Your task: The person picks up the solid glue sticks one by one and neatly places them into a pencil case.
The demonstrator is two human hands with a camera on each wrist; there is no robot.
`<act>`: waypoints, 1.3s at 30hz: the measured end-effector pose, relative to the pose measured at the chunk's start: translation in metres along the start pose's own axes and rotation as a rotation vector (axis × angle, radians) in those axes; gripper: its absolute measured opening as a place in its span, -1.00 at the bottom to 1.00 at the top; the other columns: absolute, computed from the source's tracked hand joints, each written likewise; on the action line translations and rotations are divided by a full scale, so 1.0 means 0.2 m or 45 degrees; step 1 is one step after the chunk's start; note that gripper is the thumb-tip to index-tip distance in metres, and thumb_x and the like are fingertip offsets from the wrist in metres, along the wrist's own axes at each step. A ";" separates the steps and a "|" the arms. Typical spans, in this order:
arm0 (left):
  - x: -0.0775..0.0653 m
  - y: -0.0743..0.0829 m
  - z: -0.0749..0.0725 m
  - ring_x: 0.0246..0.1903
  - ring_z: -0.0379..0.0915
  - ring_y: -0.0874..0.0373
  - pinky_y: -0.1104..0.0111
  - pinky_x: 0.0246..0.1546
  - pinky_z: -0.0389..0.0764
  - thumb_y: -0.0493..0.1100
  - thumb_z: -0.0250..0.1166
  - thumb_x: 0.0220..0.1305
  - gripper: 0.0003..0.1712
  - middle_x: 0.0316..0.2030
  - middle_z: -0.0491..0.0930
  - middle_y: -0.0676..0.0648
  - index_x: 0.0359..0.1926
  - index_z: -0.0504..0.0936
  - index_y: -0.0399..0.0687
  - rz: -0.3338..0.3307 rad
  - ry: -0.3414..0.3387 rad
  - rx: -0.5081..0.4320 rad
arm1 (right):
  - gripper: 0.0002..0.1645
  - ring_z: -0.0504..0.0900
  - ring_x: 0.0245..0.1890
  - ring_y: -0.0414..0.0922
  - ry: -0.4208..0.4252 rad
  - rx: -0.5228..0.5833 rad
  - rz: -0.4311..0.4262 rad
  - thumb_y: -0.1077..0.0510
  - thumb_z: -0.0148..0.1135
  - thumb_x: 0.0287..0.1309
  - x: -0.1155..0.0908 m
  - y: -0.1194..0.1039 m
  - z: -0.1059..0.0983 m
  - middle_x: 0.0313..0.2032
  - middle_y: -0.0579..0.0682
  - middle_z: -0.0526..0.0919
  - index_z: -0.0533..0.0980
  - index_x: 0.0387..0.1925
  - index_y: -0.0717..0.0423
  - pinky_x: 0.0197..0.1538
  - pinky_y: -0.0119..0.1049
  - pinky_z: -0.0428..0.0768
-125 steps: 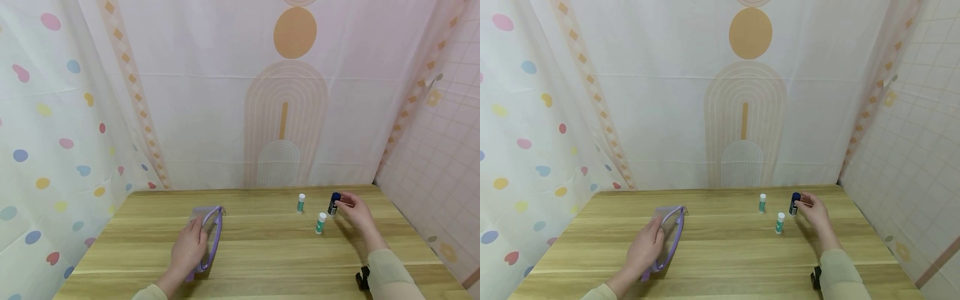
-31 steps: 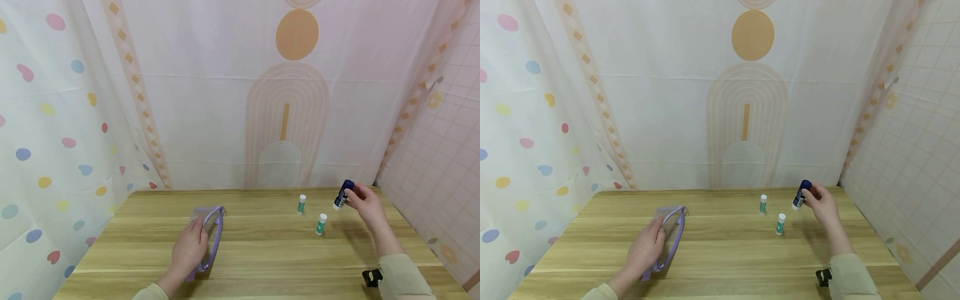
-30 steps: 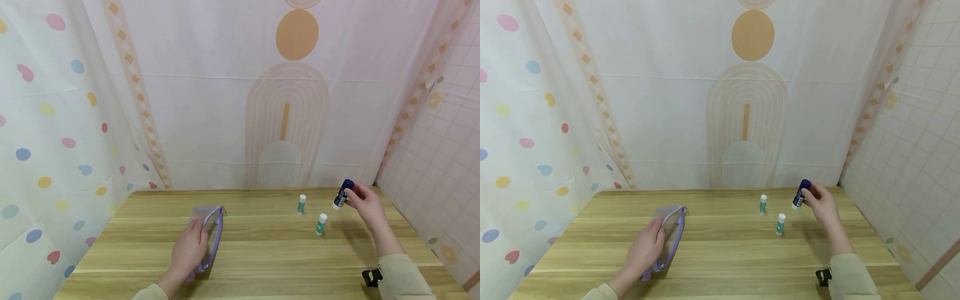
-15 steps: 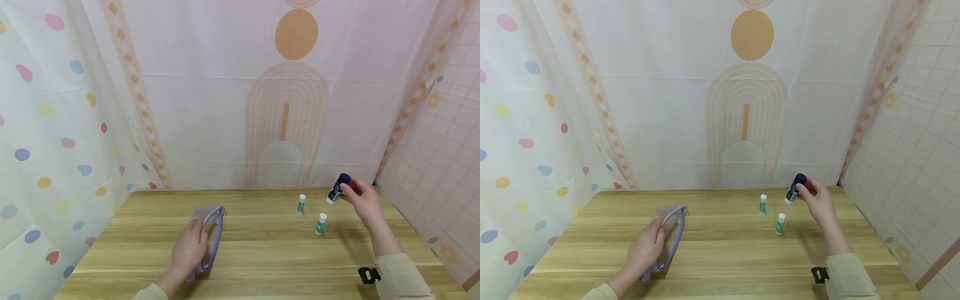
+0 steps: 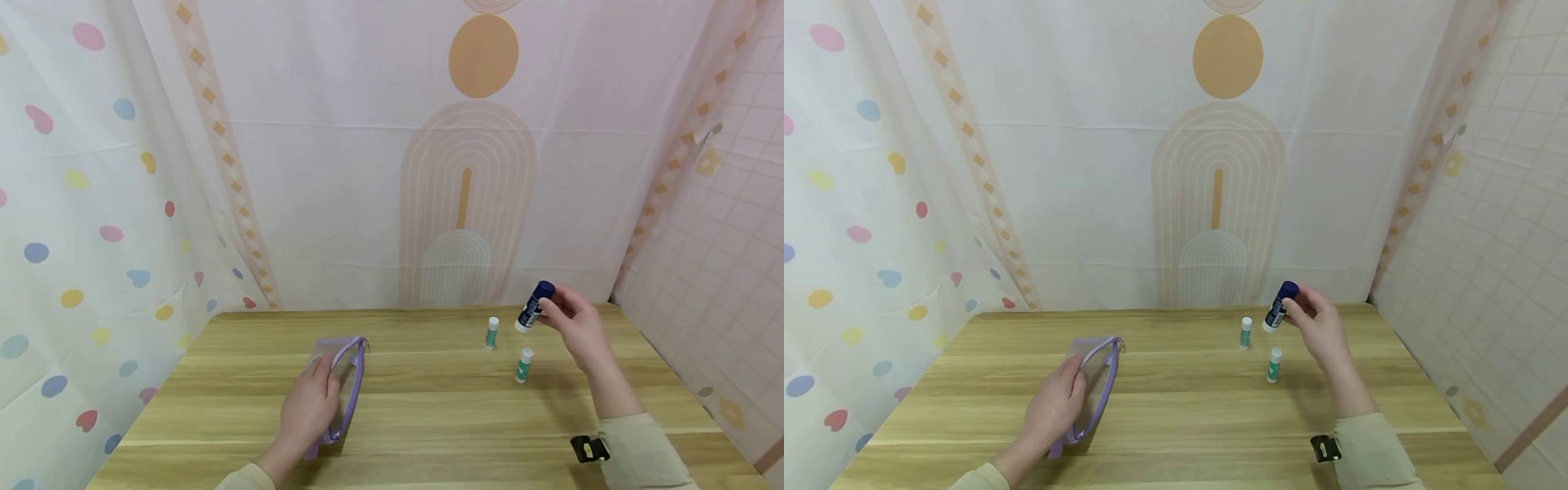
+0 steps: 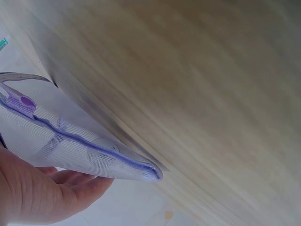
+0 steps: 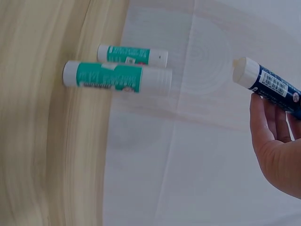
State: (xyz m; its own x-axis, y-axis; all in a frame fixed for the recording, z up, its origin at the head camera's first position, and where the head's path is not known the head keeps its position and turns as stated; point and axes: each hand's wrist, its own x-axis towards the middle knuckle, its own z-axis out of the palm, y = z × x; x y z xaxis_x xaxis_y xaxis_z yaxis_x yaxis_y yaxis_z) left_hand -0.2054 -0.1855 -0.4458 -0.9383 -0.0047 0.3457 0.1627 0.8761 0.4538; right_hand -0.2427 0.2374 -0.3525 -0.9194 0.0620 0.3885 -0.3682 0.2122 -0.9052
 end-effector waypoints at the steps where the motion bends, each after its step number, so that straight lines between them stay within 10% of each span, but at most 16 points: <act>1: 0.00 0.00 0.00 0.16 0.39 -0.41 -0.17 0.16 0.44 -0.19 -0.07 0.48 -0.48 0.22 0.43 -0.44 0.32 0.40 -0.39 -0.003 -0.001 0.000 | -0.50 0.57 -0.17 -0.36 -0.007 0.013 0.002 0.26 0.12 0.40 0.00 0.00 0.01 -0.16 -0.15 0.55 0.33 0.19 0.59 -0.08 -0.41 0.66; 39: 0.01 0.00 0.00 0.18 0.37 -0.42 -0.17 0.18 0.41 -0.17 -0.08 0.47 -0.47 0.23 0.41 -0.46 0.33 0.39 -0.38 -0.021 -0.010 0.013 | -0.54 0.64 -0.20 -0.27 -0.184 0.150 0.071 0.34 0.10 0.38 -0.05 0.02 0.34 -0.04 0.33 0.54 0.35 0.22 0.52 -0.09 -0.25 0.70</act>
State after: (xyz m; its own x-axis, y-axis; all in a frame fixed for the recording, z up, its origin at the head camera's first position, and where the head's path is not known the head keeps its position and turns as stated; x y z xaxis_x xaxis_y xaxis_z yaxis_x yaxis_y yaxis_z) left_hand -0.2070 -0.1845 -0.4454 -0.9432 -0.0156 0.3319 0.1440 0.8809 0.4509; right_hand -0.2448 0.1723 -0.3722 -0.9461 -0.0722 0.3159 -0.3218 0.0959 -0.9419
